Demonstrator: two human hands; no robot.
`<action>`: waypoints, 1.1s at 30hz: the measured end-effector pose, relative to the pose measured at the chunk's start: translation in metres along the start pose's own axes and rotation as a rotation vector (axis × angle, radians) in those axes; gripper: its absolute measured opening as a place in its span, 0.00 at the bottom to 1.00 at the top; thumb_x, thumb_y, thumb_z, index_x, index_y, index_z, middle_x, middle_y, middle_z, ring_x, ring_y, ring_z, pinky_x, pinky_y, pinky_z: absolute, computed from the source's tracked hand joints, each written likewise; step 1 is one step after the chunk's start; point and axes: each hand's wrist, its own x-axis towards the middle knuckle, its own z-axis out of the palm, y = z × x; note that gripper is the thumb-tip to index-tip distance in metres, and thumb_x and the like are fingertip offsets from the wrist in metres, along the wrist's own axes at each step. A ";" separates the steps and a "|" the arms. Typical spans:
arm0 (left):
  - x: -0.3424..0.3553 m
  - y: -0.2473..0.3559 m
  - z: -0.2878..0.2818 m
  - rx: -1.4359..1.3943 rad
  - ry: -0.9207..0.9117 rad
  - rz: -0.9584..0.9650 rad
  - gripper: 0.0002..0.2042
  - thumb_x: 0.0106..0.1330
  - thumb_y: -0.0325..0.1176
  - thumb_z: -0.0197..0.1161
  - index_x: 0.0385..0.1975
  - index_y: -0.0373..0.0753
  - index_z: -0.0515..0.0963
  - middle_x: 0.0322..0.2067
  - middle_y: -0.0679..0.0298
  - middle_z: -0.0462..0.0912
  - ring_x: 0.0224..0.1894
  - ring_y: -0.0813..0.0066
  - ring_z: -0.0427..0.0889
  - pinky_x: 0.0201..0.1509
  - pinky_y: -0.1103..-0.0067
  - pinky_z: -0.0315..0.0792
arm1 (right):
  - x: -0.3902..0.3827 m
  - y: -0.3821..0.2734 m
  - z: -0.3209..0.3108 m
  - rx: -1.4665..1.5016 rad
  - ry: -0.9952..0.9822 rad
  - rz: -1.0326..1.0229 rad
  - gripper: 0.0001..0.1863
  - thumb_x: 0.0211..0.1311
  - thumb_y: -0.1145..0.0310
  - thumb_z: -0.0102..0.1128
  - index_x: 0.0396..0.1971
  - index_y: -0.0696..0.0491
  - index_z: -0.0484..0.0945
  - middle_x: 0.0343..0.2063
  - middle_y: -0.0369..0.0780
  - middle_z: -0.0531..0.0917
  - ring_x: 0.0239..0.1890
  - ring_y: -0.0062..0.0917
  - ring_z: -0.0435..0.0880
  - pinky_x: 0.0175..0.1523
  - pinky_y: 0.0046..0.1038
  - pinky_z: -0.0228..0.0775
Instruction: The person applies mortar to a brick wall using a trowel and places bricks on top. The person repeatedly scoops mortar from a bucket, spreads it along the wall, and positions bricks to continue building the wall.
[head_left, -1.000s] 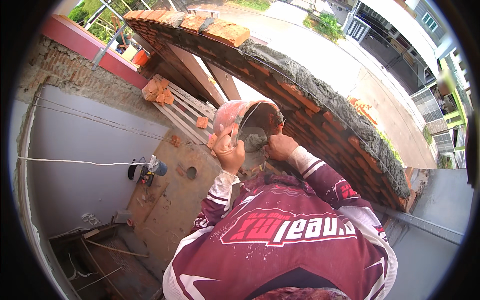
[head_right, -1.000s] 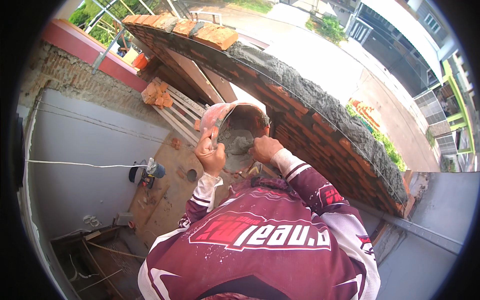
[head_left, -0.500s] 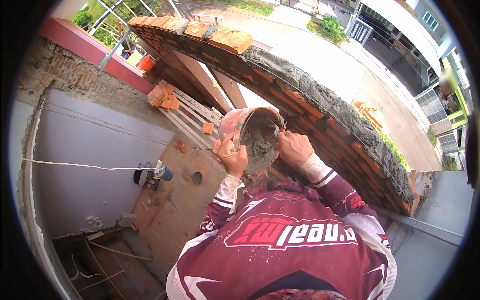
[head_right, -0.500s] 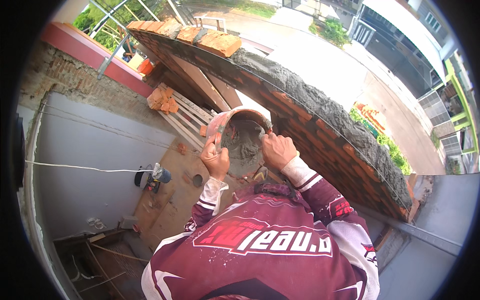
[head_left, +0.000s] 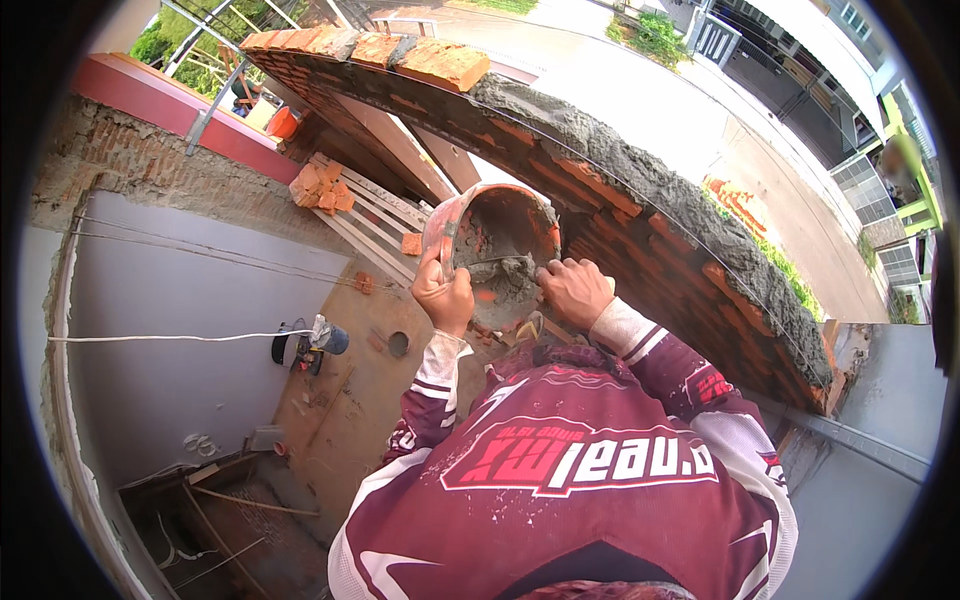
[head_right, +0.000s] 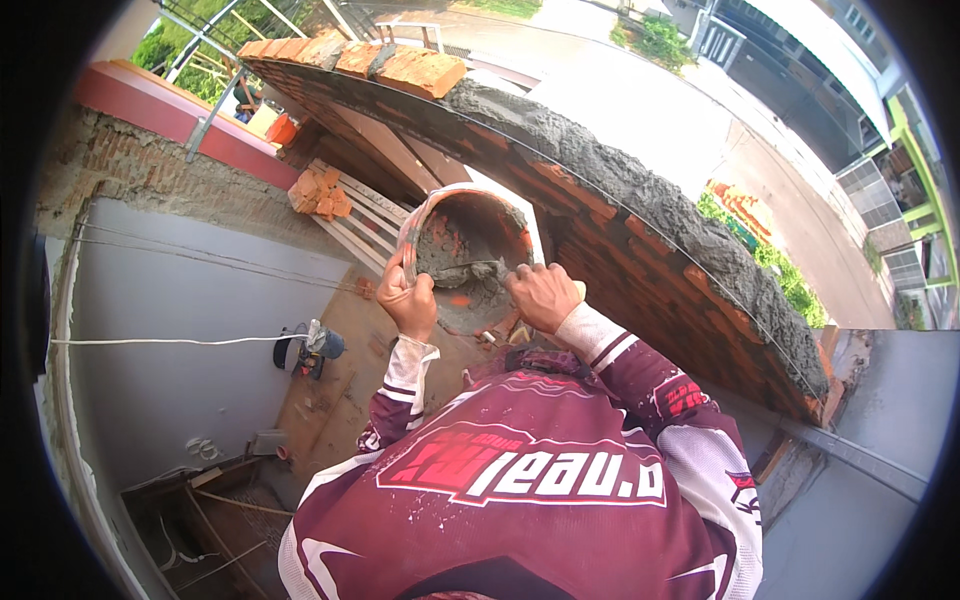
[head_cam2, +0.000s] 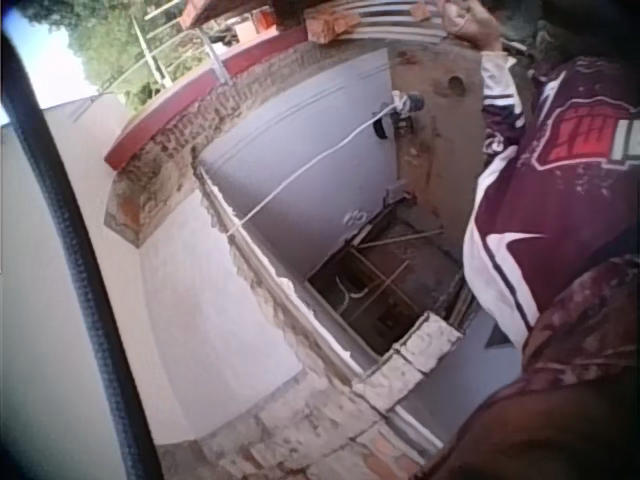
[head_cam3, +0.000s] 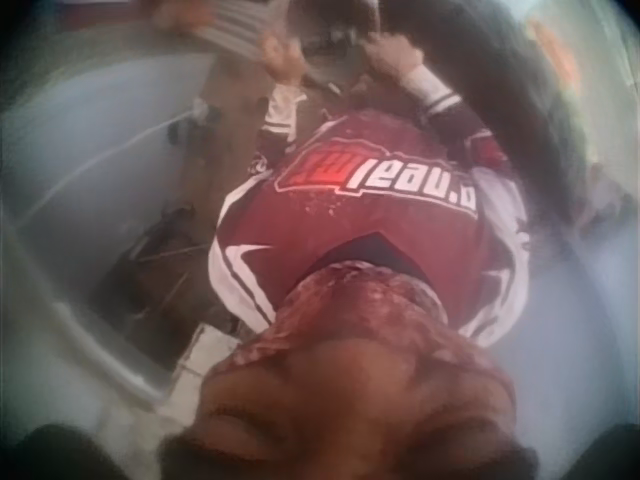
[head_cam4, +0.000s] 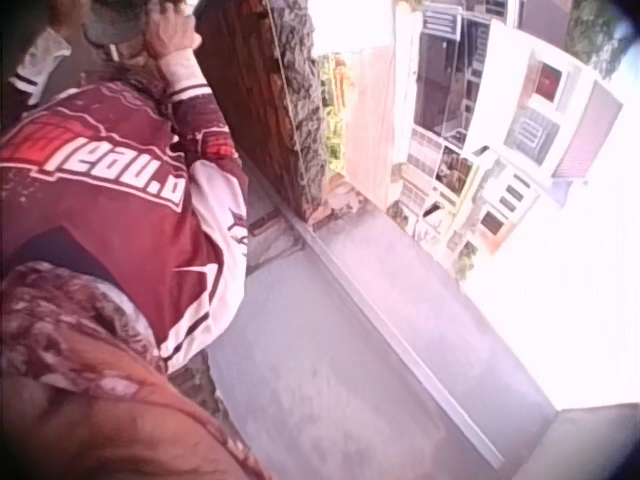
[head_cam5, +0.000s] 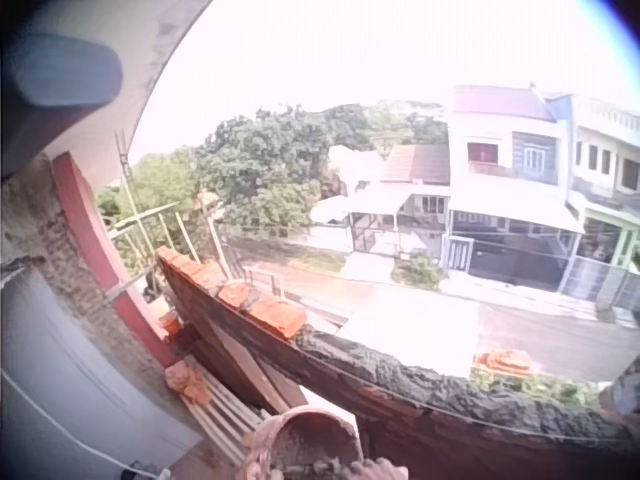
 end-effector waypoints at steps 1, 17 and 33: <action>0.001 0.001 0.001 0.025 0.001 0.033 0.10 0.50 0.17 0.58 0.17 0.29 0.62 0.49 0.48 0.87 0.33 0.78 0.78 0.36 0.79 0.72 | 0.001 0.005 -0.004 0.010 0.053 -0.003 0.11 0.62 0.63 0.63 0.38 0.54 0.82 0.34 0.44 0.86 0.35 0.42 0.89 0.38 0.44 0.80; -0.016 -0.008 0.009 -0.007 -0.081 -0.028 0.09 0.51 0.17 0.57 0.17 0.28 0.62 0.51 0.44 0.86 0.41 0.73 0.84 0.40 0.77 0.74 | -0.009 -0.004 0.019 0.789 -0.331 0.208 0.19 0.66 0.60 0.54 0.40 0.61 0.83 0.35 0.56 0.88 0.43 0.52 0.88 0.50 0.48 0.78; -0.078 -0.085 -0.056 0.027 0.535 -0.926 0.15 0.52 0.24 0.62 0.41 0.31 0.79 0.26 0.61 0.76 0.15 0.66 0.74 0.14 0.64 0.72 | -0.108 0.058 0.026 0.628 0.274 0.301 0.21 0.57 0.68 0.69 0.52 0.54 0.80 0.42 0.45 0.85 0.46 0.43 0.83 0.50 0.42 0.73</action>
